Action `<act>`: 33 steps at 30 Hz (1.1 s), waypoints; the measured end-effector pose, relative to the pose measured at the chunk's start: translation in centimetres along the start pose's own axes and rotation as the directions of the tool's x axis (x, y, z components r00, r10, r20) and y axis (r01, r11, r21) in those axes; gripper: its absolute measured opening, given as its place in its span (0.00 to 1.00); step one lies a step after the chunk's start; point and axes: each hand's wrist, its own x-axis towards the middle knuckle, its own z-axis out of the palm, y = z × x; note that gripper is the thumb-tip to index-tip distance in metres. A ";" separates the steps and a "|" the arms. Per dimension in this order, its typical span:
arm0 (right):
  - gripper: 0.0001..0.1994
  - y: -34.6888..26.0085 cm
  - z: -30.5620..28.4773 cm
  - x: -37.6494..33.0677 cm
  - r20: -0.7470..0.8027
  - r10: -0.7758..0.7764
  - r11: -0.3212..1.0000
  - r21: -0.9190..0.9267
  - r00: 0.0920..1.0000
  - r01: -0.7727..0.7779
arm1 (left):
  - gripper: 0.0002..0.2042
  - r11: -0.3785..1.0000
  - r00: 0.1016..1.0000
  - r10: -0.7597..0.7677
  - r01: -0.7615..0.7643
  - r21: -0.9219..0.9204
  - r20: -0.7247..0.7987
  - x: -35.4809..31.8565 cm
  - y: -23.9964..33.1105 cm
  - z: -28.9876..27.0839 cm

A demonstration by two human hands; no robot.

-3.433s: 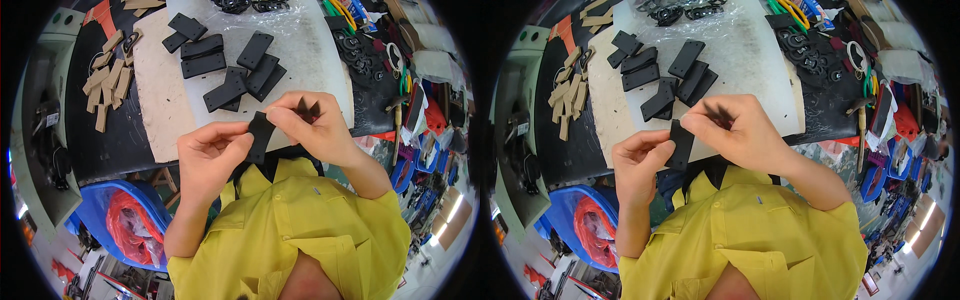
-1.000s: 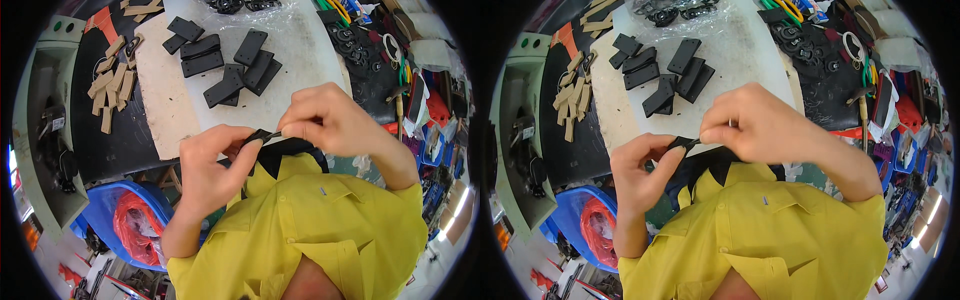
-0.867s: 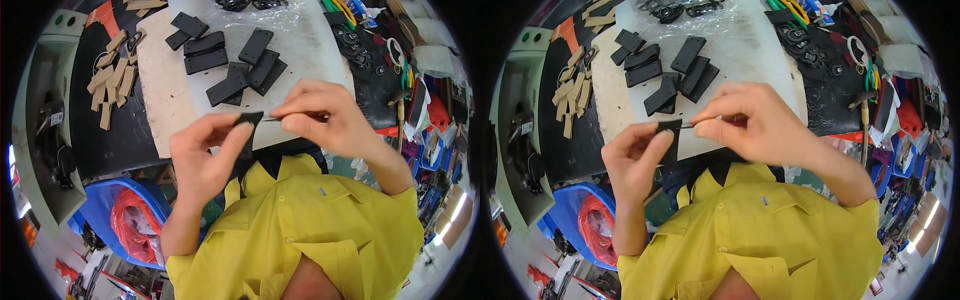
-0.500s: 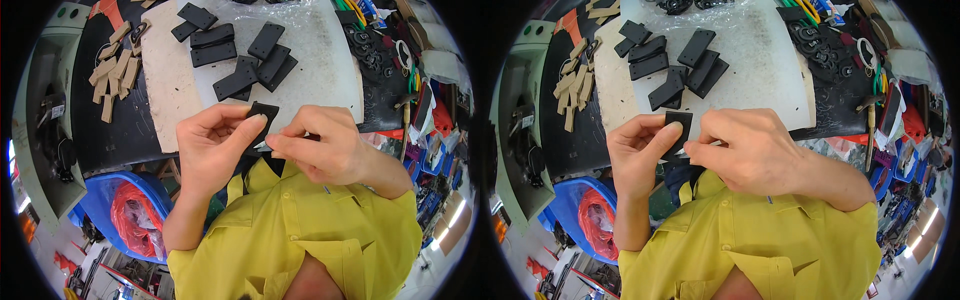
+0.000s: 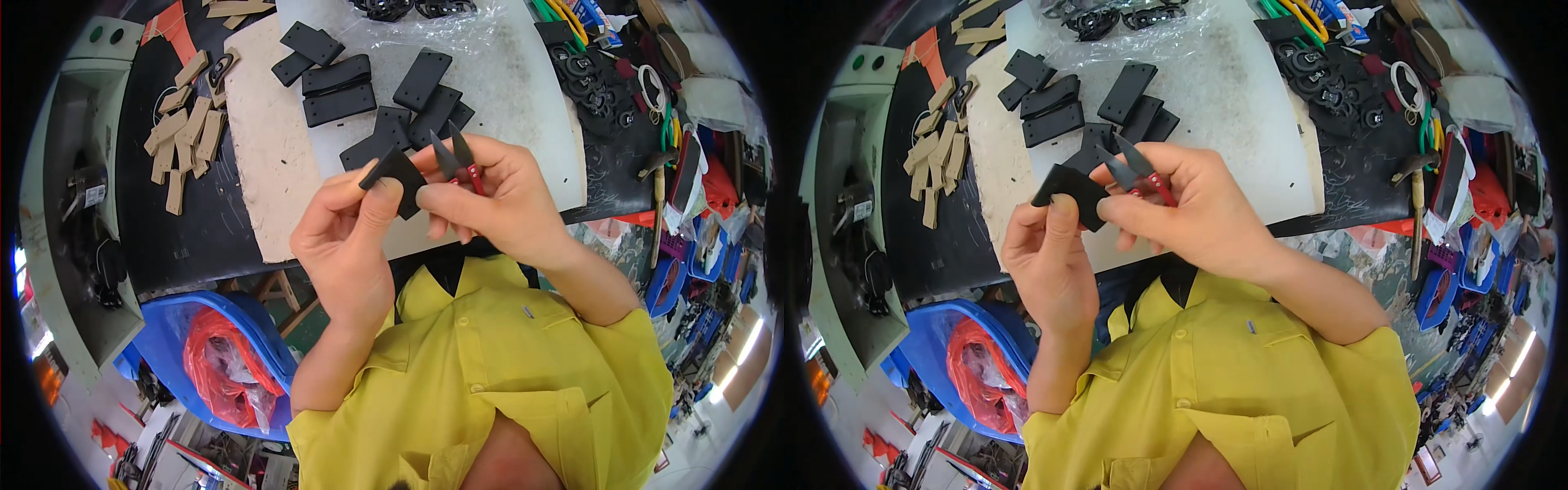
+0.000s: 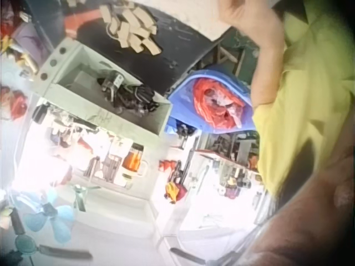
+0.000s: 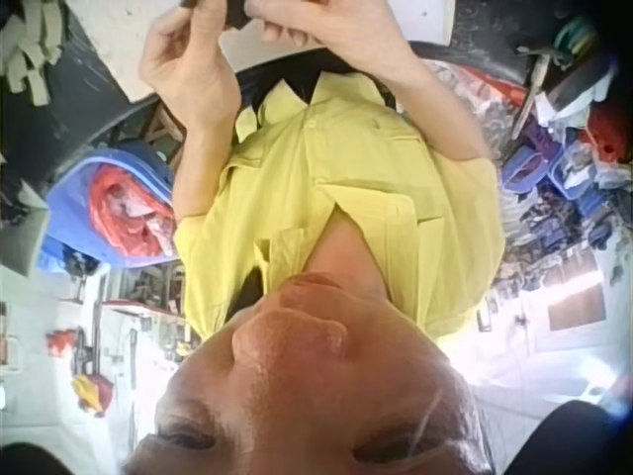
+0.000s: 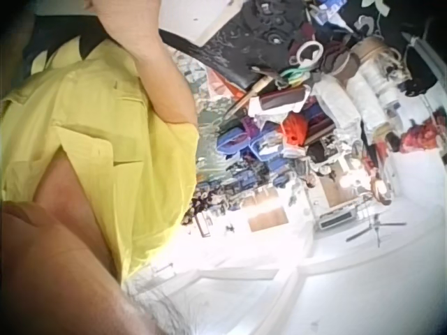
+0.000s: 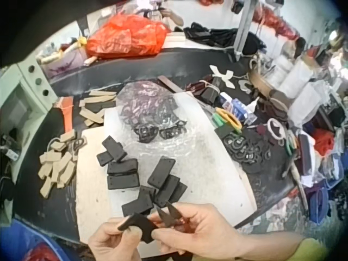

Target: The person assembles small black rectangular components by inserting circular black rings into them. They use a red utility knife to trim or adjust the rings and the rectangular pieces. The person handles the items one at a time, placing the finished assemblies on the table.

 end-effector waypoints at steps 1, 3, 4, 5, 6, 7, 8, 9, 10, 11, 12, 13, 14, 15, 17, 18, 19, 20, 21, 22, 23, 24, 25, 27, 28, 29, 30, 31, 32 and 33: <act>0.11 0.4 0.1 0.0 -0.024 -0.058 0.998 -0.034 0.998 0.057 | 0.05 0.998 1.000 0.016 -0.015 0.057 -0.012 -0.2 -0.1 0.2; 0.10 1.0 0.3 -0.2 -0.068 -0.175 0.980 -0.106 0.982 0.167 | 0.02 0.984 0.998 0.049 -0.043 0.170 -0.031 -0.6 -0.1 0.6; 0.09 1.0 0.2 -0.2 -0.050 -0.213 0.960 -0.198 0.976 0.199 | 0.07 0.964 0.999 0.043 -0.041 0.263 -0.002 -1.0 0.4 0.7; 0.09 0.8 -0.1 -0.3 -0.030 -0.249 0.930 -0.287 0.968 0.230 | 0.10 0.935 0.998 0.066 -0.070 0.348 0.022 -1.1 0.5 0.8; 0.08 0.7 -0.4 -0.4 -0.007 -0.282 0.890 -0.374 0.959 0.259 | 0.12 0.895 0.994 0.102 -0.107 0.432 0.035 -1.3 0.6 0.9; 0.08 0.7 -0.7 -0.5 0.036 -0.301 0.851 -0.440 0.953 0.286 | 0.13 0.847 0.990 0.135 -0.140 0.513 0.048 -1.5 0.6 0.9; 0.08 0.6 -1.1 -0.4 0.080 -0.317 0.806 -0.502 0.945 0.312 | 0.13 0.816 0.988 0.090 -0.143 0.561 0.122 -1.5 0.8 0.9; 0.08 0.4 -1.5 -0.3 0.125 -0.328 0.756 -0.560 0.936 0.339 | 0.13 0.781 0.980 0.040 -0.151 0.606 0.193 -1.2 1.3 0.7; 0.09 -0.5 -2.2 -0.1 0.210 -0.285 0.684 -0.639 0.935 0.352 | 0.14 0.744 0.966 -0.013 -0.164 0.647 0.260 -0.9 1.6 0.5; 0.10 -0.5 -2.6 0.0 0.266 -0.353 0.606 -0.666 0.897 0.436 | 0.13 0.803 0.962 -0.150 -0.017 0.596 0.230 -0.8 2.0 0.2; 0.10 -0.4 -2.9 0.0 0.325 -0.413 0.519 -0.684 0.851 0.513 | 0.12 0.833 0.935 -0.287 0.135 0.537 0.210 -0.8 2.3 -0.1; 0.11 -0.3 -3.0 -0.1 0.386 -0.466 0.426 -0.691 0.797 0.584 | 0.12 0.833 0.886 -0.419 0.288 0.473 0.198 -0.8 2.6 -0.4; 0.11 -1.3 -2.7 -0.7 0.394 -0.310 0.463 -0.732 0.865 0.500 | 0.11 0.831 0.861 -0.473 0.364 0.421 0.189 -0.5 2.7 -0.6; 0.13 -1.1 -2.9 -0.8 0.389 -0.351 0.422 -0.746 0.852 0.515 | 0.10 0.832 0.863 -0.479 0.387 0.398 0.162 -0.5 2.5 -0.9; 0.16 -0.7 -3.2 -0.7 0.388 -0.434 0.331 -0.771 0.813 0.544 | 0.10 0.837 0.869 -0.483 0.422 0.350 0.106 -0.3 2.0 -1.5; 0.18 -1.0 -3.0 -0.9 0.330 -0.482 0.276 -0.823 0.812 0.497 | 0.10 0.841 0.872 -0.487 0.453 0.296 0.049 -0.3 2.2 -1.5; 0.20 -1.6 -2.7 -1.3 0.274 -0.528 0.223 -0.869 0.804 0.443 | 0.10 0.838 0.871 -0.490 0.464 0.288 0.023 0.0 2.4 -1.6; 0.21 -1.6 -2.6 -1.6 0.276 -0.557 0.189 -0.876 0.784 0.443 | 0.10 0.853 0.884 -0.467 0.452 0.262 -0.004 0.0 2.5 -1.4; 0.23 -1.7 -2.4 -1.8 0.279 -0.583 0.155 -0.884 0.763 0.442 | 0.11 0.867 0.896 -0.444 0.438 0.236 -0.032 0.0 2.5 -1.1; 0.23 -1.4 -2.3 -2.1 0.334 -0.591 0.133 -0.857 0.734 0.497 | 0.11 0.867 0.893 -0.449 0.443 0.228 -0.028 0.0 2.6 -0.9; 0.23 -1.1 -2.5 -2.2 0.376 -0.613 0.088 -0.842 0.695 0.533 | 0.11 0.867 0.891 -0.454 0.448 0.220 -0.023 0.0 2.8 -0.8; 0.22 -0.9 -2.7 -2.2 0.417 -0.632 0.042 -0.823 0.653 0.566 | 0.11 0.866 0.888 -0.460 0.453 0.212 -0.018 -0.1 2.9 -0.6; 0.20 -0.6 -3.1 -2.0 0.449 -0.661 -0.029 -0.816 0.601 0.578 | 0.12 0.866 0.886 -0.464 0.458 0.200 -0.020 -0.2 2.9 -0.4; 0.17 0.0 -3.5 -1.7 0.474 -0.707 -0.103 -0.803 0.525 0.587 | 0.12 0.865 0.881 -0.473 0.469 0.176 -0.023 -0.4 3.1 -0.1; 0.16 0.3 -3.5 -1.5 0.466 -0.727 -0.106 -0.801 0.503 0.589 | 0.12 0.864 0.878 -0.478 0.474 0.171 -0.018 -0.5 3.1 -0.1; 0.15 0.3 -3.5 -1.5 0.469 -0.732 -0.111 -0.798 0.494 0.592 | 0.12 0.862 0.875 -0.484 0.479 0.165 -0.013 -0.6 3.2 -0.1; 0.14 0.3 -3.6 -1.5 0.471 -0.737 -0.116 -0.795 0.485 0.595 | 0.12 0.860 0.872 -0.490 0.485 0.161 -0.007 -0.7 3.3 -0.1; 0.15 0.1 -3.7 -1.6 0.483 -0.726 -0.122 -0.790 0.490 0.600 | 0.12 0.861 0.872 -0.489 0.482 0.164 -0.001 -0.7 3.3 -0.1; 0.15 0.0 -3.9 -1.6 0.496 -0.714 -0.127 -0.786 0.494 0.605 | 0.12 0.861 0.873 -0.488 0.480 0.167 0.006 -0.7 3.3 0.0; 0.14 0.1 -3.9 -1.6 0.479 -0.709 -0.085 -0.786 0.518 0.612 | 0.11 0.862 0.873 -0.487 0.478 0.170 0.013 -0.7 3.3 0.0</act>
